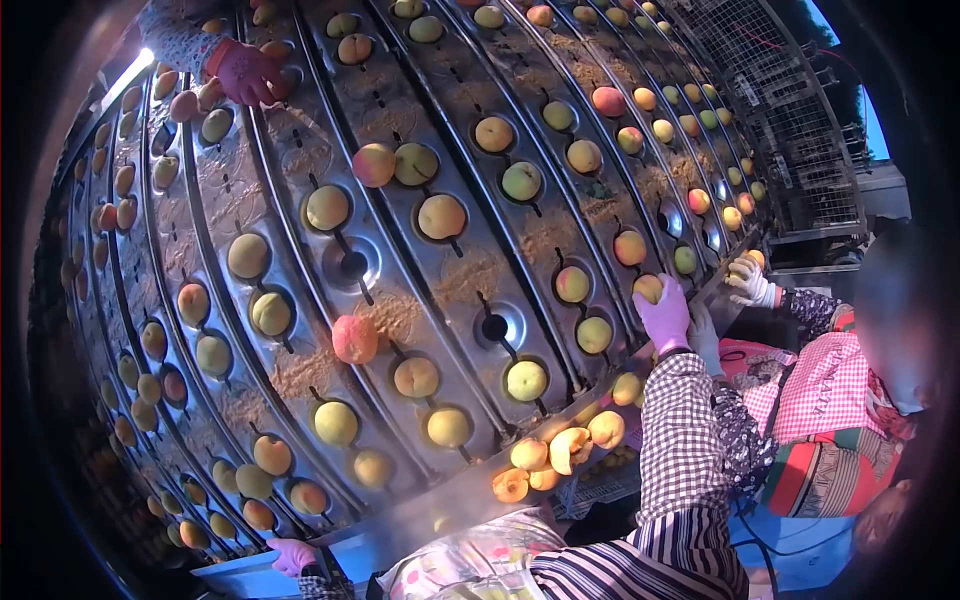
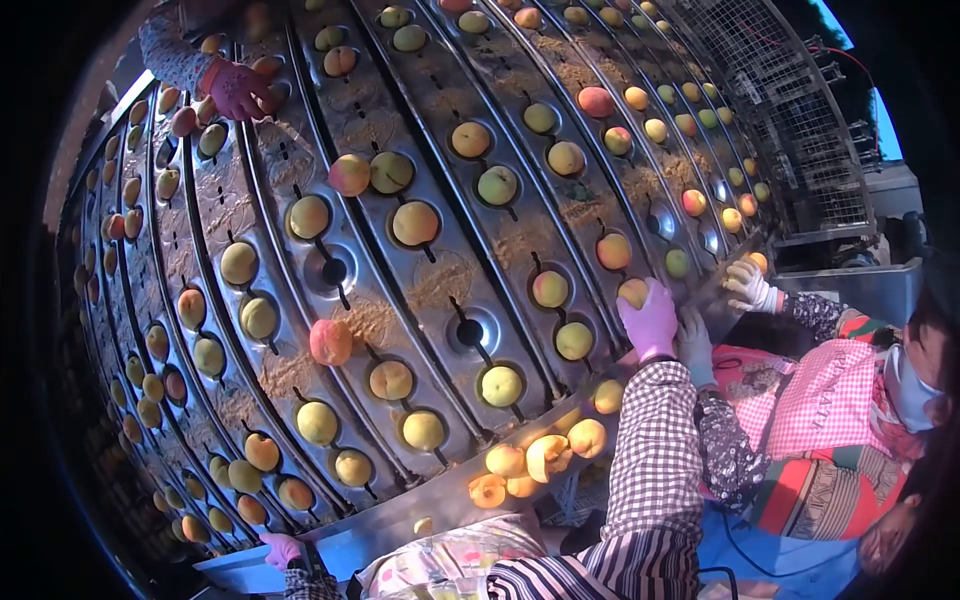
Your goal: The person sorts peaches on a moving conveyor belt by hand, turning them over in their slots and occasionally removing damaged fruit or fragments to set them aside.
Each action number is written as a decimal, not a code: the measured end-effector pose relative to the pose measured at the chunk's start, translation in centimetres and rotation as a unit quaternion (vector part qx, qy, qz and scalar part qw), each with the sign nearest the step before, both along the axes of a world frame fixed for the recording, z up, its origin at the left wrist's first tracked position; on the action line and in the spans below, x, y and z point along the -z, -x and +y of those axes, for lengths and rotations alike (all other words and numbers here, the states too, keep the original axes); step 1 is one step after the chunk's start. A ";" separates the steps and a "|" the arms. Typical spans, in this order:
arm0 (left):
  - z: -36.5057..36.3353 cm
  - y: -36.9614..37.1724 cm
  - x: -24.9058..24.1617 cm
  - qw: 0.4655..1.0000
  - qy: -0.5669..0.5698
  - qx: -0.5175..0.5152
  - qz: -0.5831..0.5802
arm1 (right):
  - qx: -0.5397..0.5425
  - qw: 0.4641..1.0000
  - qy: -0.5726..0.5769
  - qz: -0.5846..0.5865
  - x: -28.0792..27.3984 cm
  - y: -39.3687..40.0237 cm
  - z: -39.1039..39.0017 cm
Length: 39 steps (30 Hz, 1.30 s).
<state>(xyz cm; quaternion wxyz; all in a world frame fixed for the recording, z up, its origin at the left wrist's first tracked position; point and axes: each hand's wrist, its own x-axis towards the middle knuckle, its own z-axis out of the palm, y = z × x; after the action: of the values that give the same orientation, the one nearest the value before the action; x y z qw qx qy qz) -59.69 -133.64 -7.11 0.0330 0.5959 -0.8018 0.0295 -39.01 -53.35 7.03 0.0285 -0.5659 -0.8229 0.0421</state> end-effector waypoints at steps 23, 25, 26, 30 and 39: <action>1.1 0.0 -1.3 0.999 -0.034 -0.011 -0.040 | -0.282 0.954 -0.050 0.090 0.3 11.0 -8.9; 1.5 -0.1 -1.8 0.998 -0.029 -0.006 -0.049 | -0.280 0.957 -0.036 0.072 0.0 11.6 -8.6; 1.6 -0.1 -1.8 0.998 -0.027 -0.002 -0.054 | -0.278 0.959 -0.023 0.050 -0.2 12.2 -8.3; 1.1 -0.8 -0.6 0.999 0.024 0.016 -0.014 | -0.277 0.958 -0.017 0.070 -2.1 17.3 -6.2; 3.5 -1.6 -4.5 0.947 -0.026 0.244 -0.208 | -0.221 0.974 -0.054 0.014 0.0 26.6 -2.2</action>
<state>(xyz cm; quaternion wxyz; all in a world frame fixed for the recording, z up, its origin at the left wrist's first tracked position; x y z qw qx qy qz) -58.11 -130.10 -2.65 -0.1433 0.3632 -0.9124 0.1230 -65.65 -55.58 7.03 0.0605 -0.3668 -0.9283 0.0110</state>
